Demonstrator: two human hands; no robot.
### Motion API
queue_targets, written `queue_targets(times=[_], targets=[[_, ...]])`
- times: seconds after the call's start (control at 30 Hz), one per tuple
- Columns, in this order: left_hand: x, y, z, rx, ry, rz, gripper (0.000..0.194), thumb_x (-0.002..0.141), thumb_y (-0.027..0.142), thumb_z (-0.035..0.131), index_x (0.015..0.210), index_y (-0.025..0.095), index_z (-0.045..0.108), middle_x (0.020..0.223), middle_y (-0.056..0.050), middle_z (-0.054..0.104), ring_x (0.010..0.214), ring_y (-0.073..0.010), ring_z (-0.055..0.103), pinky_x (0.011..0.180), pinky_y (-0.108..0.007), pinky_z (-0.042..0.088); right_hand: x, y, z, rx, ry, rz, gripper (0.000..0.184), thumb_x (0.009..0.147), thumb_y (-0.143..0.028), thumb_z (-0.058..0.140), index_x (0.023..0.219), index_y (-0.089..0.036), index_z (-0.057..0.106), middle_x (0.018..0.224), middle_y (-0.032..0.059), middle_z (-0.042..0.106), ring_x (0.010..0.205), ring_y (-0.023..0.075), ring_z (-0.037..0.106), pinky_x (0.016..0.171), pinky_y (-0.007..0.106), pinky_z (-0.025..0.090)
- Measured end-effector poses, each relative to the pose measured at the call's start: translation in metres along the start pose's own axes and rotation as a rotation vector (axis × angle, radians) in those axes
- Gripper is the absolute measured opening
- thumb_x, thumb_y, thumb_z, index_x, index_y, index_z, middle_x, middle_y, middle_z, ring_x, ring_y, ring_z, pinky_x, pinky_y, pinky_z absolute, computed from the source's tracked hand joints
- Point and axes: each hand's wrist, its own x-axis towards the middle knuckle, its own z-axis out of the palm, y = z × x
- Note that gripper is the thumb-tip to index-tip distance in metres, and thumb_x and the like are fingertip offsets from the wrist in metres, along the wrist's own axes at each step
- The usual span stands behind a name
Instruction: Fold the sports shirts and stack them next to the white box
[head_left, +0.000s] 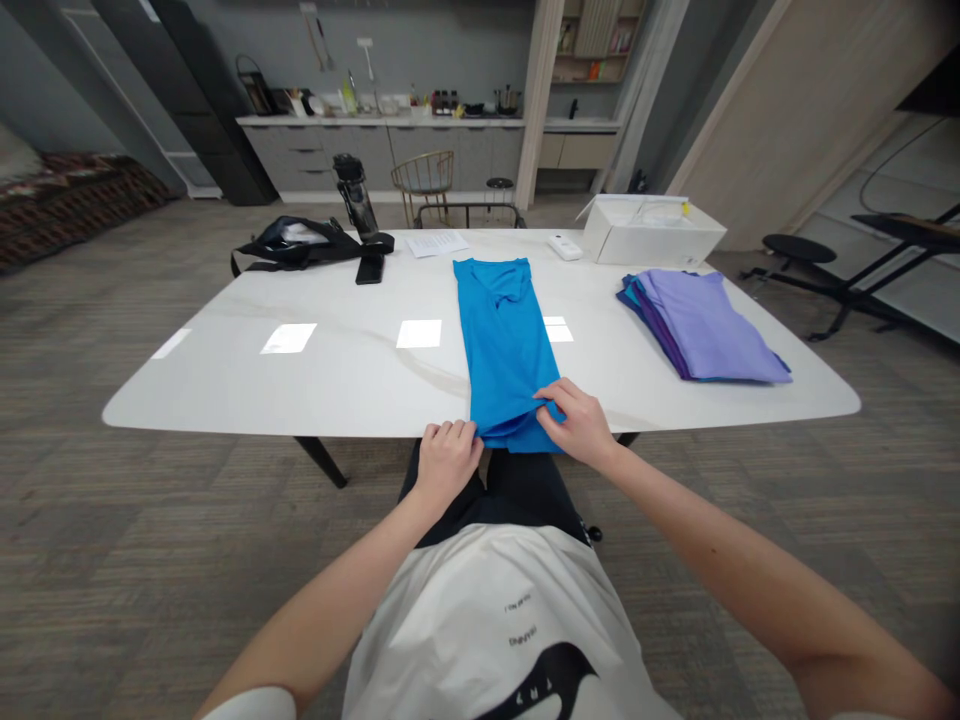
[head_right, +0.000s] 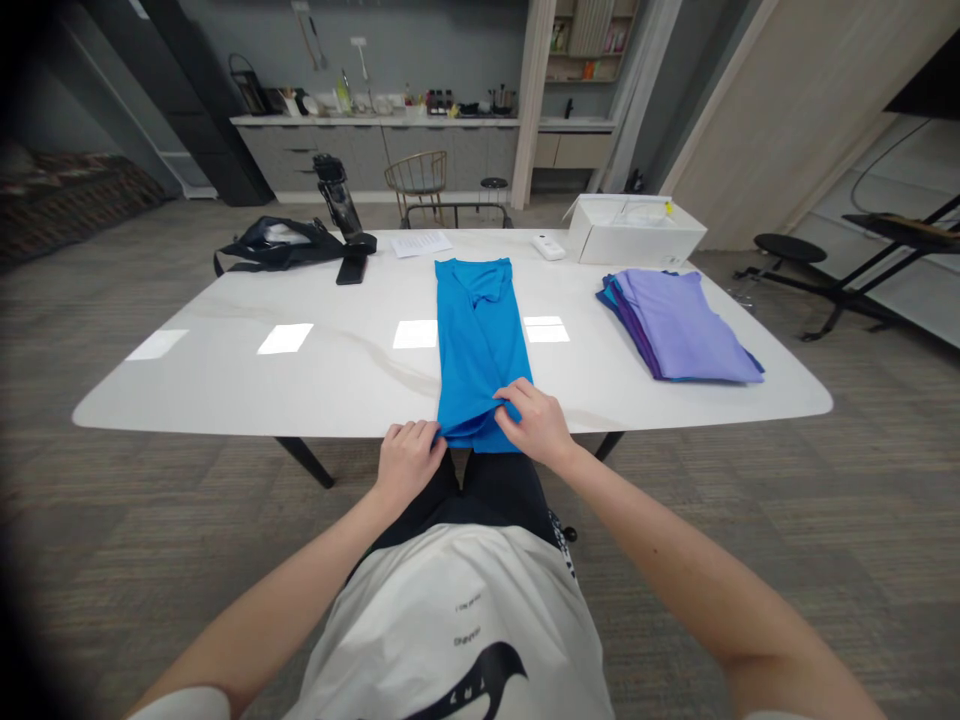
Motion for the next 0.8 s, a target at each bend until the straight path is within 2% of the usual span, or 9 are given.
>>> queue_targets(times=[0.13, 0.33, 0.5, 0.6, 0.67, 0.8], targets=[[-0.008, -0.006, 0.0, -0.066, 0.034, 0.008, 0.025, 0.102, 0.018, 0.042, 0.105, 0.022, 0.066, 0.094, -0.009, 0.071, 0.091, -0.0248, 0.062, 0.084, -0.04, 0.039, -0.014, 0.012, -0.004, -0.052, -0.093, -0.045, 0.023, 0.093, -0.019, 0.053, 0.107, -0.023, 0.071, 0.104, 0.008, 0.07, 0.093, 0.0218, 0.067, 0.081, 0.034, 0.055], [-0.024, -0.004, 0.011, -0.067, -0.005, 0.009, 0.02, 0.098, 0.017, 0.046, 0.091, 0.023, 0.064, 0.089, -0.008, 0.068, 0.09, -0.0251, 0.061, 0.082, -0.039, 0.042, -0.041, 0.023, 0.003, -0.161, -0.24, -0.123, 0.015, 0.093, -0.02, 0.054, 0.095, -0.022, 0.069, 0.098, 0.0072, 0.069, 0.088, 0.0209, 0.065, 0.075, 0.032, 0.05], [-0.029, -0.003, 0.014, -0.131, 0.082, -0.02, 0.021, 0.098, 0.019, 0.046, 0.087, 0.023, 0.064, 0.092, -0.009, 0.068, 0.093, -0.025, 0.062, 0.085, -0.038, 0.045, -0.046, 0.021, 0.006, -0.152, -0.172, -0.106, 0.015, 0.092, -0.019, 0.054, 0.095, -0.022, 0.069, 0.103, 0.0091, 0.07, 0.095, 0.0227, 0.066, 0.081, 0.034, 0.051], [-0.029, -0.004, 0.013, -0.22, 0.126, -0.095, 0.018, 0.096, 0.02, 0.048, 0.085, 0.024, 0.061, 0.091, -0.007, 0.068, 0.09, -0.022, 0.064, 0.083, -0.034, 0.048, -0.048, 0.019, 0.008, -0.121, -0.083, -0.105, 0.018, 0.092, -0.018, 0.055, 0.098, -0.022, 0.071, 0.103, 0.0089, 0.071, 0.095, 0.0224, 0.067, 0.083, 0.035, 0.053], [-0.032, -0.005, 0.014, -0.306, 0.117, -0.19, 0.016, 0.095, 0.022, 0.049, 0.081, 0.024, 0.057, 0.086, -0.005, 0.066, 0.083, -0.0195, 0.065, 0.078, -0.031, 0.048, -0.052, 0.019, 0.011, -0.125, -0.075, -0.12, 0.019, 0.093, -0.018, 0.055, 0.1, -0.023, 0.072, 0.102, 0.0086, 0.071, 0.094, 0.0219, 0.067, 0.082, 0.034, 0.052], [-0.041, -0.003, 0.021, -0.502, 0.012, -0.339, 0.011, 0.093, 0.023, 0.049, 0.082, 0.026, 0.049, 0.076, 0.002, 0.061, 0.071, -0.017, 0.062, 0.07, -0.028, 0.045, -0.062, 0.021, 0.019, -0.208, -0.258, -0.292, 0.019, 0.099, -0.019, 0.053, 0.099, -0.023, 0.071, 0.097, 0.0074, 0.07, 0.086, 0.0207, 0.063, 0.076, 0.035, 0.047]])
